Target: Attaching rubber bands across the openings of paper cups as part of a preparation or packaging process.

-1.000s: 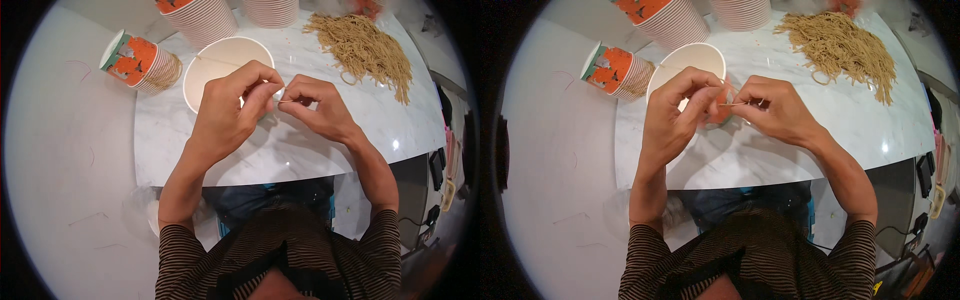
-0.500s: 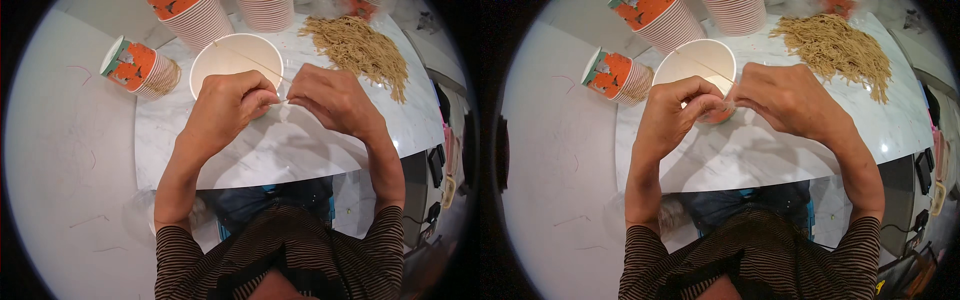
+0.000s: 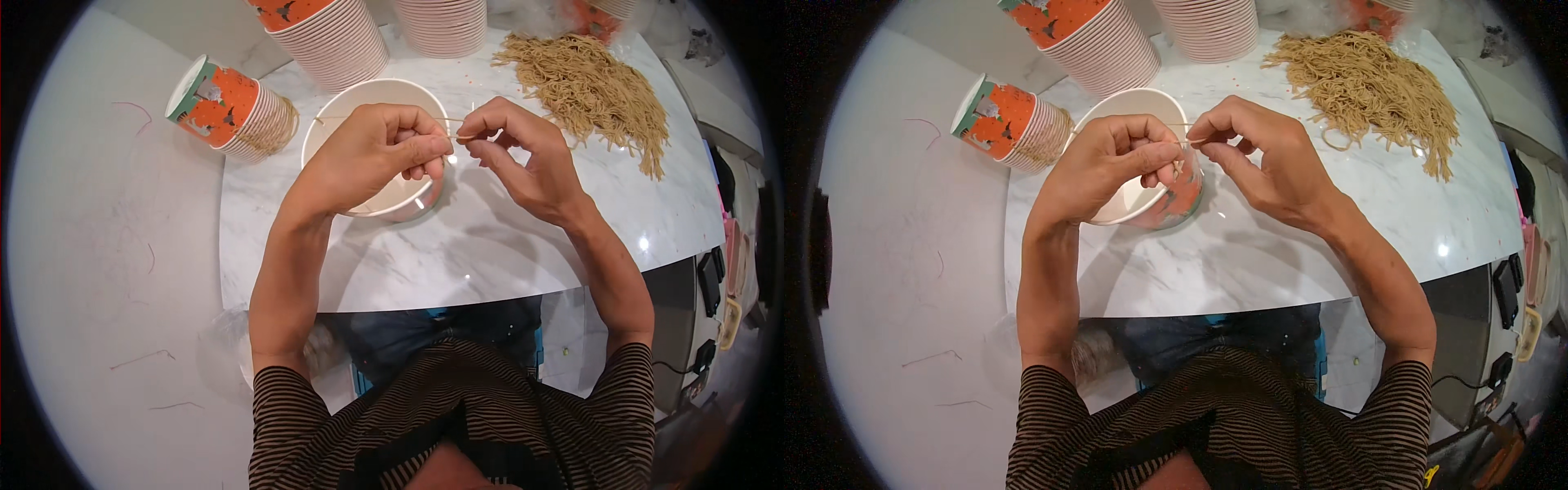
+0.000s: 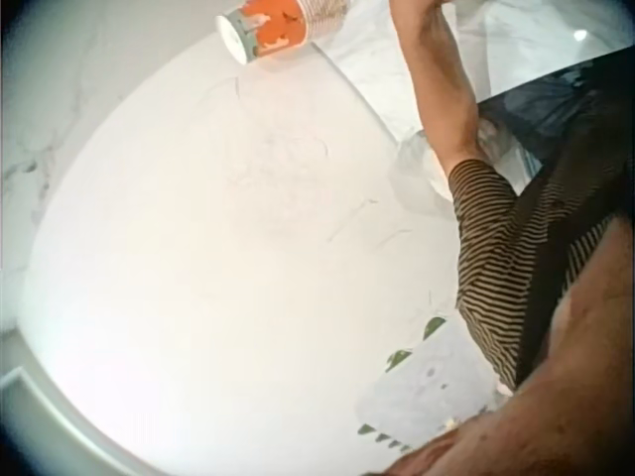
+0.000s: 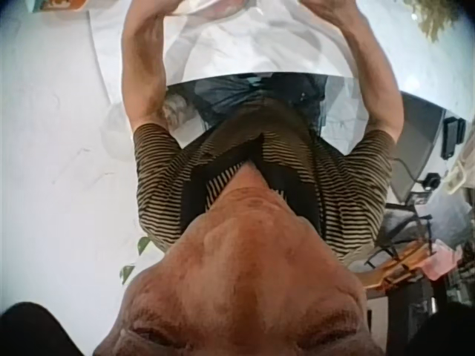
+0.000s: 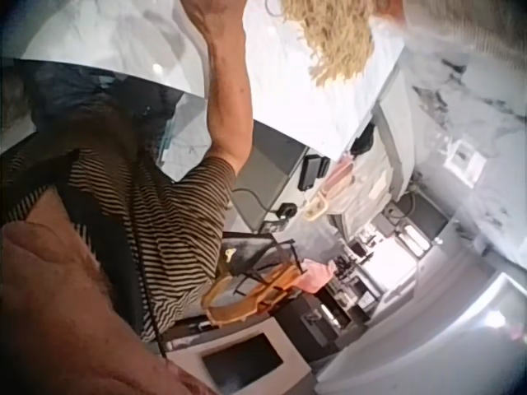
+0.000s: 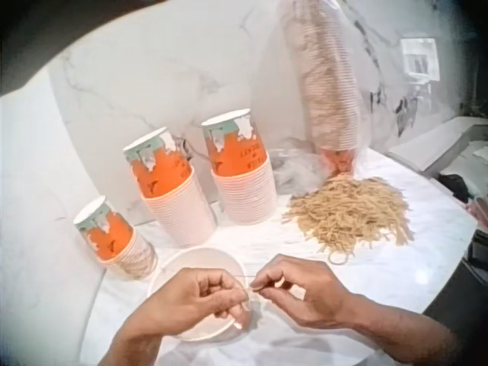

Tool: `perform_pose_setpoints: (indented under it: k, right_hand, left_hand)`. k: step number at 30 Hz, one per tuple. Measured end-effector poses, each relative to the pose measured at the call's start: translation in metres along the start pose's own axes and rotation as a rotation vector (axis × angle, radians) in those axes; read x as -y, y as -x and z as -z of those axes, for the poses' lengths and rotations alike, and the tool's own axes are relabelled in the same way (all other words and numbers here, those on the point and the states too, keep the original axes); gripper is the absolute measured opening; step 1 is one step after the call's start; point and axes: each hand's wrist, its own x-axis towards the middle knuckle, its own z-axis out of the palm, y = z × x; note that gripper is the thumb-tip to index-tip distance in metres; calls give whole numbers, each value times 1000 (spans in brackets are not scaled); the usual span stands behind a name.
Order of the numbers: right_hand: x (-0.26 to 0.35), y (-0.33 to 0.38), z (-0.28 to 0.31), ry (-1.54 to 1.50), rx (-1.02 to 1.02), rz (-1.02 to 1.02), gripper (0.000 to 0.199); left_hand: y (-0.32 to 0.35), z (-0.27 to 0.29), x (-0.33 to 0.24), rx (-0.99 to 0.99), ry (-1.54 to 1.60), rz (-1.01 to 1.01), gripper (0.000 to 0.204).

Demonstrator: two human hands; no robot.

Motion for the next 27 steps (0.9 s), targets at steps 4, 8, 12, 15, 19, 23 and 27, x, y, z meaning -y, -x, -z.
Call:
perform_pose_setpoints:
  k: [4,8,12,15,19,23,27]
  right_hand:
    - [-2,-1,-8,-102,-136,87,14]
    - [0,3,1,-56,-53,-29,14]
    - [3,3,-5,-134,70,-126,14]
    - [6,4,-12,-169,44,-183,14]
    - [4,5,-11,-237,24,-287,13]
    - [5,5,-6,-233,22,-258,11]
    - [5,4,-5,-173,14,-175,9]
  left_hand:
    - [-1,3,5,29,86,14,20]
    - [-2,5,8,18,117,12,21]
    - [-4,0,6,4,123,11,21]
    - [-4,-4,6,-10,95,-6,22]
    - [-3,-7,1,-35,67,11,23]
    - [-3,-9,0,-60,55,10,23]
    - [-1,-10,-3,-80,47,18,23]
